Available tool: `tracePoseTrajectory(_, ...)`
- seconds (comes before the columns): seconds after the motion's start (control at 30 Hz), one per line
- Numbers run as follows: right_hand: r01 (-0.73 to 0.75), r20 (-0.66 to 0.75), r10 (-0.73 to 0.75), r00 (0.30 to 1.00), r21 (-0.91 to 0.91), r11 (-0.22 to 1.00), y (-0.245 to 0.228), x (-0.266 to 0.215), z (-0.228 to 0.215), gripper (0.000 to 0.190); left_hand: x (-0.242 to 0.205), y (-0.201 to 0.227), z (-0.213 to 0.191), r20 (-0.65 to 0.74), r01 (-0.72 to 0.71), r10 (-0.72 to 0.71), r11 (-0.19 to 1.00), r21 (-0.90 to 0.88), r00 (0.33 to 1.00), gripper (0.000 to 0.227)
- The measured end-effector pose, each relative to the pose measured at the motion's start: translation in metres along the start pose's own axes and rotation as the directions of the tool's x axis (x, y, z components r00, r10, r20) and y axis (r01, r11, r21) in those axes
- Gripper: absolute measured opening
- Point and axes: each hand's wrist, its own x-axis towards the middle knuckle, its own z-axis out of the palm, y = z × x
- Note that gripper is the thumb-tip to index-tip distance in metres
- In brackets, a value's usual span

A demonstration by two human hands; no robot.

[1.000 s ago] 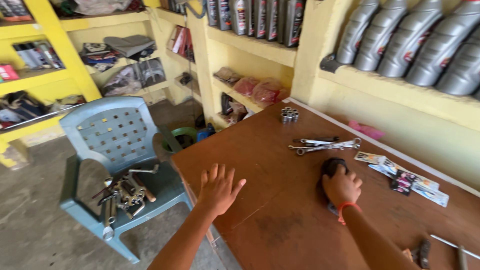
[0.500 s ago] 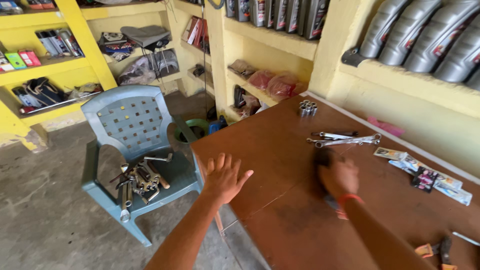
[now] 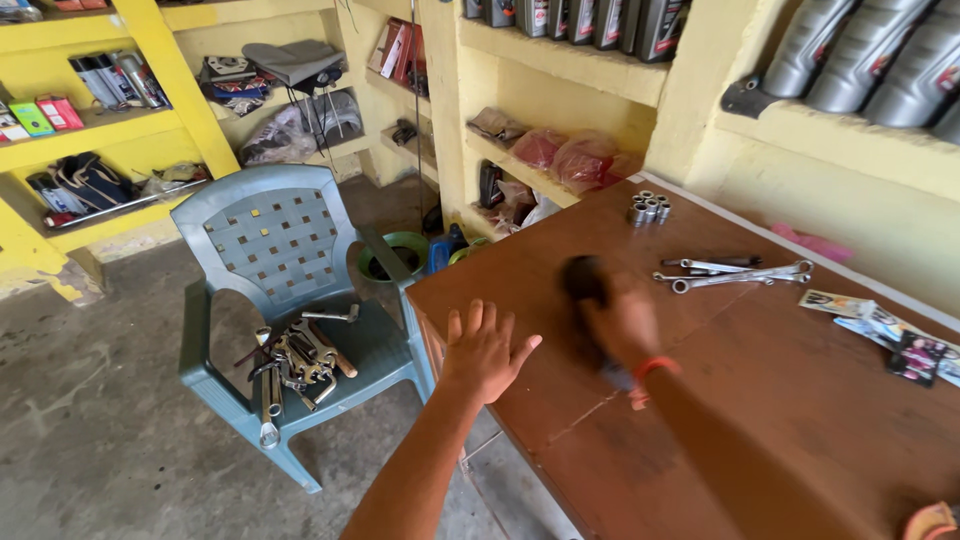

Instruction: The person wipes several metal tools, including socket bits and wrenches, with a dark cloth on a wooden workbench. The person also wipes the workbench surface and moves small packets aside while cleaning.

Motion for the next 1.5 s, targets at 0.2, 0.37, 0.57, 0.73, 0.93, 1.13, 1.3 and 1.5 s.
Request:
tracePoseTrajectory(0.2,-0.174,-0.098,0.151,0.984,-0.305,0.936,0.037,0.006,0.015,0.064,0.003,-0.026,0.019,0.075,0.135,-0.132,0.990,-0.034,0.988,0.070)
tracePoseTrajectory(0.37,0.268,0.199,-0.306,0.931,0.196,0.943,-0.038,-0.011,0.058,0.064,0.017,-0.035,0.045,-0.026,0.333,-0.352,0.903,-0.270,0.935,0.074)
tracePoseTrajectory(0.57,-0.104,-0.064,0.098,0.993,-0.097,0.990,-0.002,0.056,0.019,0.063,0.048,-0.056,0.060,-0.038,0.365,-0.453,0.763,-0.534,0.891,0.080)
tracePoseTrajectory(0.73,-0.248,-0.152,0.200,0.968,-0.439,0.864,0.032,0.074,0.029,0.066,0.069,-0.064,0.077,-0.050,0.369,-0.505,0.692,-0.621,0.862,0.084)
tracePoseTrajectory(0.93,0.226,0.164,-0.265,0.950,0.222,0.948,-0.016,0.058,0.074,0.059,0.071,-0.064,0.086,-0.207,0.291,-0.563,0.665,-0.688,0.800,0.087)
tracePoseTrajectory(1.13,-0.074,-0.152,0.042,0.987,-0.213,0.974,0.028,0.181,0.051,0.073,0.066,-0.067,0.078,-0.239,0.233,-0.566,0.635,-0.736,0.789,0.091)
tracePoseTrajectory(1.3,0.104,0.012,-0.107,0.994,-0.374,0.921,0.013,0.190,0.112,0.096,0.065,-0.069,0.079,-0.256,0.178,-0.625,0.547,-0.818,0.738,0.094)
tracePoseTrajectory(1.5,0.386,0.108,-0.374,0.921,-0.128,0.914,-0.095,0.118,0.160,0.078,0.059,-0.069,0.073,-0.282,0.115,-0.653,0.495,-0.861,0.703,0.098)
